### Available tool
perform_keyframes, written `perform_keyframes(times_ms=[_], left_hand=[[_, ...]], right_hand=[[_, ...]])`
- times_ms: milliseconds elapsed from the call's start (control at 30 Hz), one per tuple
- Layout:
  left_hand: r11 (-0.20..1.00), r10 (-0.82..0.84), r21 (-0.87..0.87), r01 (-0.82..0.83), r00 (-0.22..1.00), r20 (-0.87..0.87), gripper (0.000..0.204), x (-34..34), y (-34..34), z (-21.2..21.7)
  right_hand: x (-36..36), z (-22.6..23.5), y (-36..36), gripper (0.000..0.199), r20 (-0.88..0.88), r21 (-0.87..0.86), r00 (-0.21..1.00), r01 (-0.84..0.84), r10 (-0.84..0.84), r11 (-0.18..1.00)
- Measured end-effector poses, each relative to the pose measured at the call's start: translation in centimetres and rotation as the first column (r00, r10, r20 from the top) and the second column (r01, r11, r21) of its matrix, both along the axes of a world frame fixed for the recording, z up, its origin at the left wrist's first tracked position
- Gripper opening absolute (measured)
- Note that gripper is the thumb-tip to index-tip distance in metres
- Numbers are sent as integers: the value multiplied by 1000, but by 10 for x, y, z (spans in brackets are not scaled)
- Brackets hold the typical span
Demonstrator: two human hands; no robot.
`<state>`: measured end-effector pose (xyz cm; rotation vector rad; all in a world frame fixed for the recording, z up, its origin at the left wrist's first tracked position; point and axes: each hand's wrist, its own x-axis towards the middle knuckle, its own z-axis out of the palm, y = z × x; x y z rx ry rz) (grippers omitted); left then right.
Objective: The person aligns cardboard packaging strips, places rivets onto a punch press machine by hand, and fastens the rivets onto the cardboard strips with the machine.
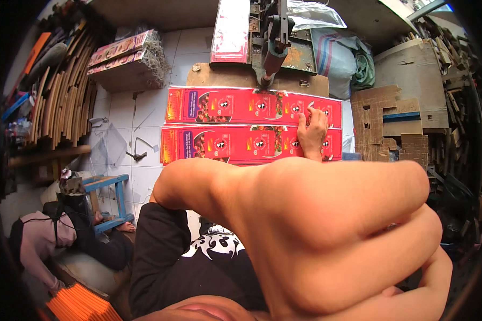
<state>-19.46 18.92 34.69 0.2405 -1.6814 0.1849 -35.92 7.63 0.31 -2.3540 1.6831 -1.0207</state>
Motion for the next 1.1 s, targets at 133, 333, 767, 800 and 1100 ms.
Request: perform_keyframes(times_ms=[133,333,767,800,1100], left_hand=[[983,50,174,-61,997,65,16,-12,2,-13],[707,65,671,-223,965,253,22,30,-7,-145],[-308,770,878,-365,446,456,58,181,136,-316],[-313,771,878,-361,443,457,58,179,139,-315],[-309,813,904,-294,411,412,53,161,162,-315]], right_hand=[[-2,1,-4,29,3,13,1000,9,-9,1000],[3,10,5,27,265,72,963,31,-49,997],[-177,-30,29,67,28,608,901,328,-432,723],[-178,-30,32,65,204,684,899,153,-388,713],[-183,-31,43,73,242,649,900,128,-363,750]])
